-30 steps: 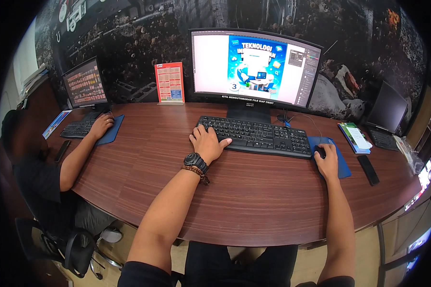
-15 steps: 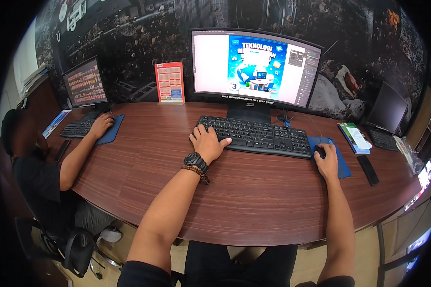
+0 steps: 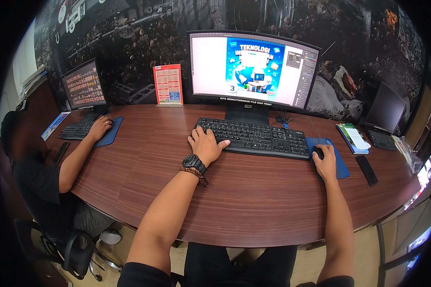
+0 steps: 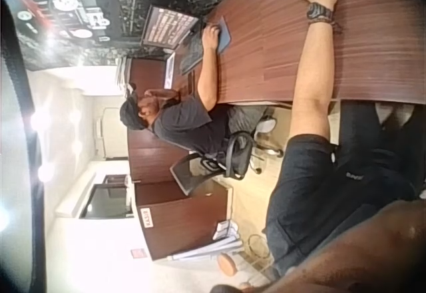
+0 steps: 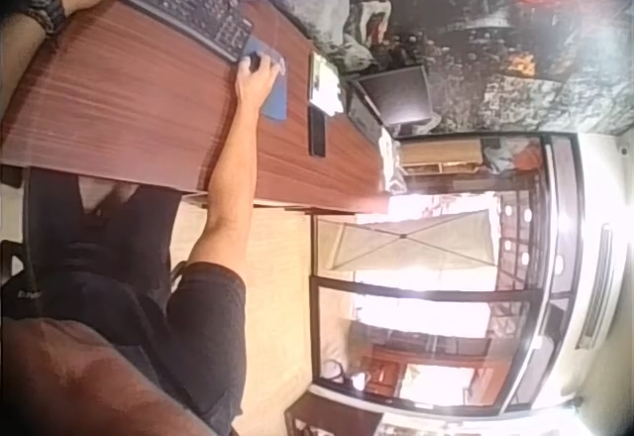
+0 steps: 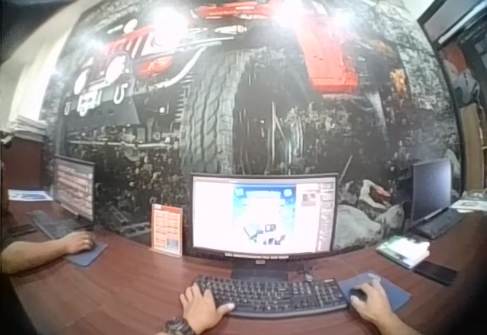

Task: Designing a digital poster using a computer mouse and keyboard.

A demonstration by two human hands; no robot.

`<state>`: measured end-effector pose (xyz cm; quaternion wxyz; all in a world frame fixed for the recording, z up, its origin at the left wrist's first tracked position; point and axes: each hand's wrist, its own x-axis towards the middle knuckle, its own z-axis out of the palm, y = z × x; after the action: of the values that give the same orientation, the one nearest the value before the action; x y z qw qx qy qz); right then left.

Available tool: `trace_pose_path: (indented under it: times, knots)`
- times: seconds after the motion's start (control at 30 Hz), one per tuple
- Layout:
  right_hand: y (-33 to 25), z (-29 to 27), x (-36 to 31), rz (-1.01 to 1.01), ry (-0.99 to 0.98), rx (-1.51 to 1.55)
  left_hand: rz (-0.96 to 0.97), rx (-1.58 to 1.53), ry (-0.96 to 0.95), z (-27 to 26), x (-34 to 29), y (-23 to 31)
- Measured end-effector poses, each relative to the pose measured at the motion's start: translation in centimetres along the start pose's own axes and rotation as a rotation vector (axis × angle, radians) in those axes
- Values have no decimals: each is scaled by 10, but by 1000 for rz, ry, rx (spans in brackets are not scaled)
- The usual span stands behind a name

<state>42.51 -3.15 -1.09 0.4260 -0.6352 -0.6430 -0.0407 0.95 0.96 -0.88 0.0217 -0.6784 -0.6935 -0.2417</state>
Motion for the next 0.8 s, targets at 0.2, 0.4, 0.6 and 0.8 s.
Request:
trace_pose_path:
  times: [0.2,0.4,0.6,0.8]
  knots:
    - [1,0,0,-19,17,-4,9,18,25,3,0,-2]
    - [2,0,1,-27,12,-8,12,12,28,4,1,-2]
    - [5,3,1,-14,44,-37,6,8,23,1,0,-1]
    - [3,2,0,23,60,-53,-7,-17,-22,-6,-1,2]
